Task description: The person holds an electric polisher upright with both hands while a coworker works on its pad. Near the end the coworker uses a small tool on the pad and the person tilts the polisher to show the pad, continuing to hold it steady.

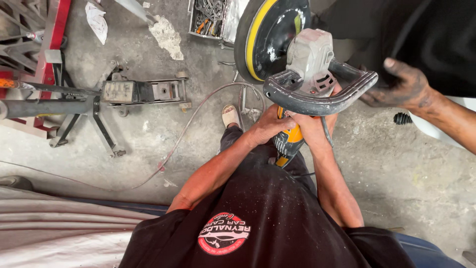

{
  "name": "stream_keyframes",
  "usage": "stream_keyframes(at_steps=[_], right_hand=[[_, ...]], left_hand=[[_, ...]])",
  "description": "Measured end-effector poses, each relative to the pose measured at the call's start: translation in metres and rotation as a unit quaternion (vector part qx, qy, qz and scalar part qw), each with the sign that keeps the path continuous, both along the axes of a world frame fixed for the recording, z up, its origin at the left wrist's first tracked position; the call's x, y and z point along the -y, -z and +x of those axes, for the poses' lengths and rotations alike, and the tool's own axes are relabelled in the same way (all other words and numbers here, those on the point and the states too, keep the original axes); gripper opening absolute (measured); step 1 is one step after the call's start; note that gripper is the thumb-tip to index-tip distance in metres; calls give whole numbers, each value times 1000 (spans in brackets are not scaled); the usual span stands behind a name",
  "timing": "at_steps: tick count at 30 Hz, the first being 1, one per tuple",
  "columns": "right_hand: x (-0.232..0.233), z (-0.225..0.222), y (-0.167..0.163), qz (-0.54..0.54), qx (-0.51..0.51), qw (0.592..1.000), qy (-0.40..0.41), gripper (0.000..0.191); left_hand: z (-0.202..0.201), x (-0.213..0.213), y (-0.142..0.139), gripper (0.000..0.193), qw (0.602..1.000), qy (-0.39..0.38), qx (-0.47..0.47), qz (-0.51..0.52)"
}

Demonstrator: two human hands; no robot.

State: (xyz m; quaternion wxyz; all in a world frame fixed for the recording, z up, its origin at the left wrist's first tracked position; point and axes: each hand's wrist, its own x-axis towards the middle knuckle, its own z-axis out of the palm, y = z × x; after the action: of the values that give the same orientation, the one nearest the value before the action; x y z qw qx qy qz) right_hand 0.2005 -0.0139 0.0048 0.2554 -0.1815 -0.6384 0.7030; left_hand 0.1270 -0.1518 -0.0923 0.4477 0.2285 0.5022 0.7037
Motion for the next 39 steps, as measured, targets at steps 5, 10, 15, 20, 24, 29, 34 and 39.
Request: stream_keyframes(at_steps=[5, 10, 15, 20, 24, 29, 34, 39], right_hand=[[-9, 14, 3, -14, 59, 997, -46, 87], [1, 48, 12, -23, -59, 998, -21, 88], [9, 80, 51, 20, -1, 999, 29, 57], [17, 84, 87, -33, 143, 989, -20, 53], [2, 63, 94, -144, 36, 986, -76, 60], [19, 87, 97, -148, 11, 978, -145, 75], [29, 94, 86, -183, 44, 972, -144, 74], [22, 87, 68, -208, 34, 969, -128, 71]], left_hand=[[9, -5, 29, 56, 990, -64, 128, 12], [13, -9, 40, 48, 965, -97, 241, 27], [10, 6, 50, 56, 966, -61, 243, 65], [13, 10, 65, 60, 960, -52, 275, -18], [7, -1, 62, 55, 985, 2, 174, 21], [-9, 9, 49, 48, 994, 27, 92, 56], [-7, 21, 35, 51, 988, 37, 84, 126], [2, 4, 19, 71, 984, -13, 142, 109]])
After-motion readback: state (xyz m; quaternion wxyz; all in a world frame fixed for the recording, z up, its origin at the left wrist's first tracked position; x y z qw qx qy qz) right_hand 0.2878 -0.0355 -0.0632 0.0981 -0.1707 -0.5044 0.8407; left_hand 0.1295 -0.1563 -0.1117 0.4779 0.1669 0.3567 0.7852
